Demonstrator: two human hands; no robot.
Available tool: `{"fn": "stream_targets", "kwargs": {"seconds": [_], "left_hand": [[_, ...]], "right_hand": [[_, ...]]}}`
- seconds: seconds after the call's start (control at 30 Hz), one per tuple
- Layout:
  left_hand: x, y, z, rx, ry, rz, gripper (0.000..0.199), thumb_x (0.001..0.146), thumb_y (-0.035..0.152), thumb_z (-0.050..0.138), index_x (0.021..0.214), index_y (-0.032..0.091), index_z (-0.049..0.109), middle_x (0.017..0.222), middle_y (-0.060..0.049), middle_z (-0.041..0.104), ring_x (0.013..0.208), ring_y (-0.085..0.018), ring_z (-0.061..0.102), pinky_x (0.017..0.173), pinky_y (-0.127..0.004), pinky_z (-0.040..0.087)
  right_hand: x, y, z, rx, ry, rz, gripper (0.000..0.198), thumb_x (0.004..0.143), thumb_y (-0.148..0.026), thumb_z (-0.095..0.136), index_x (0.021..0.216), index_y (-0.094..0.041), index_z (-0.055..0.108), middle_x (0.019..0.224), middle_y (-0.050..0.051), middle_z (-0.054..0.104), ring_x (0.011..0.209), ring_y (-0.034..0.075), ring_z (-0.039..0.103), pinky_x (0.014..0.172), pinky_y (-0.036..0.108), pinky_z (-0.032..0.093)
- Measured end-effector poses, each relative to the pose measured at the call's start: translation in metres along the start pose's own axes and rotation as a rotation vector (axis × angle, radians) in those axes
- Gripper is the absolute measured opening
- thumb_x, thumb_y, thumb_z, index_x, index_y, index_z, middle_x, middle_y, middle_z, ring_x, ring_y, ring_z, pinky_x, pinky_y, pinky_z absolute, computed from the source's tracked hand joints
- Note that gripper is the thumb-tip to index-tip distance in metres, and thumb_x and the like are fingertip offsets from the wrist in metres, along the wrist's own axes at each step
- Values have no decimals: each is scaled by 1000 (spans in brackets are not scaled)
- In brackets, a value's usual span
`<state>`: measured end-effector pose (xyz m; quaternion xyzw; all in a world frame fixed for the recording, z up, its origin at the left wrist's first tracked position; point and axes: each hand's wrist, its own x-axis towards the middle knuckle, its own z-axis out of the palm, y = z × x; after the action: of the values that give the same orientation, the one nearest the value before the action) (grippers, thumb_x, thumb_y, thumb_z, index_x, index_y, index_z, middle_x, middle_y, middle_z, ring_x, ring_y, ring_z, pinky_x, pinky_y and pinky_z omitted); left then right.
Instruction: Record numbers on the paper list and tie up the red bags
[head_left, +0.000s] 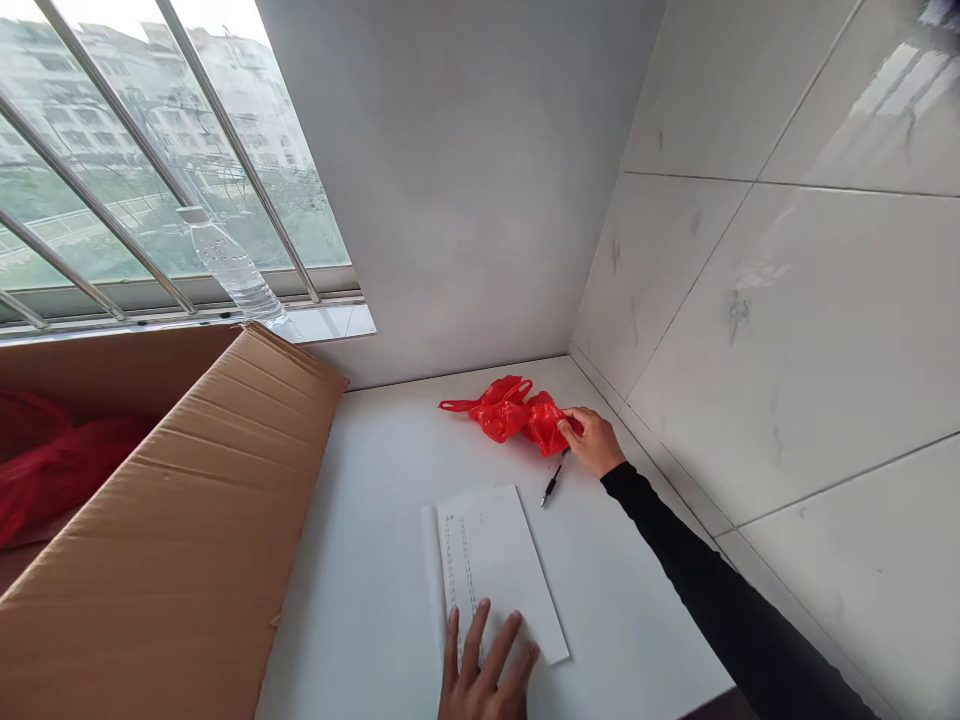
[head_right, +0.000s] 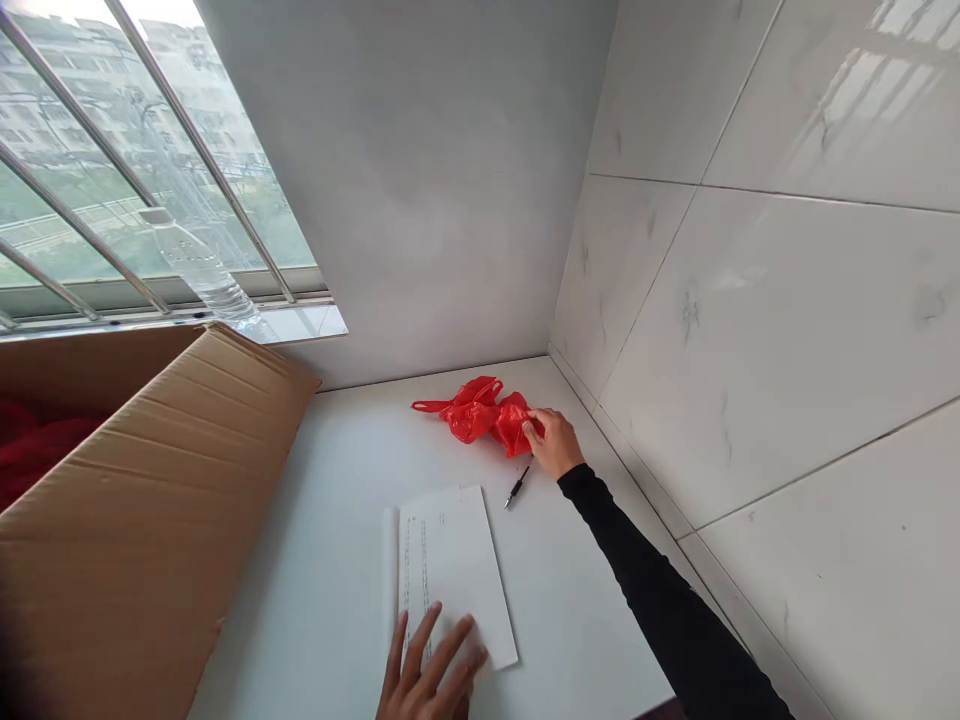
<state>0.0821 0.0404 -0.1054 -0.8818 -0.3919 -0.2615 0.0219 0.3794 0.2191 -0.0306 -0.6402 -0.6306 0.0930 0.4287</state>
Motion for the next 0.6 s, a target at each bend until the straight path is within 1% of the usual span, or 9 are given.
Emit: {"fn": "stream_targets", "kwargs": {"seconds": [0.13,0.27,0.3,0.37,0.4,0.43,0.47,0.53,0.6], "left_hand": [[15,-1,-11,-139,-38,-105,58,80,0,54,124,35,63,140,1,62,133,-40,51,106,-72,44],[17,16,-29,-303,11,-332,46,94,16,50,137,32,51,137,-7,64,130,-29,57,100,-52,57],[16,20,-35,-341,21,-395,46,96,22,49,140,30,46,136,-9,63,127,-28,59,95,-47,60],[11,25,-45,-405,27,-498,50,97,30,49,146,27,37,135,-12,62,122,-27,62,90,-42,62],[9,26,-49,-429,25,-535,53,97,32,49,148,27,34,135,-13,61,122,-27,62,90,-43,62],[6,27,-53,-447,20,-563,54,96,33,51,148,28,34,136,-13,60,122,-27,62,92,-44,60],[4,26,-55,-463,9,-583,54,96,33,53,147,29,36,136,-12,60,123,-27,60,95,-45,59],[1,26,-57,-490,-17,-605,51,94,31,56,143,31,42,136,-11,59,125,-28,58,98,-48,56],[0,26,-56,-518,-33,-611,48,94,30,57,141,32,47,135,-10,59,125,-28,57,100,-49,55]], "right_hand": [[-29,-37,-36,72,66,21,27,99,-40,47,101,-19,63,99,8,67,91,22,62,82,37,51],[-105,-89,-47,131,42,51,24,100,-40,48,100,-21,61,93,6,65,80,19,61,73,32,53],[-125,-100,-47,168,-26,35,23,100,-39,48,105,-21,62,98,8,66,86,20,63,77,32,54],[-158,-118,-49,262,-440,-183,30,100,-40,49,121,-23,61,108,8,68,100,22,64,89,33,54],[-169,-122,-51,299,-612,-227,33,100,-40,50,129,-24,58,112,6,69,103,22,64,93,32,53],[-176,-124,-53,318,-732,-251,36,101,-39,50,133,-26,56,116,5,69,106,21,64,97,32,52],[-179,-123,-55,313,-775,-228,37,101,-38,50,136,-28,54,119,3,69,108,20,63,99,33,51],[-178,-114,-56,238,-689,-155,36,102,-32,48,137,-29,52,124,3,66,115,21,60,103,37,49],[-173,-102,-49,128,-589,-166,40,100,-25,48,140,-28,49,130,5,62,123,24,54,105,43,48]]}}
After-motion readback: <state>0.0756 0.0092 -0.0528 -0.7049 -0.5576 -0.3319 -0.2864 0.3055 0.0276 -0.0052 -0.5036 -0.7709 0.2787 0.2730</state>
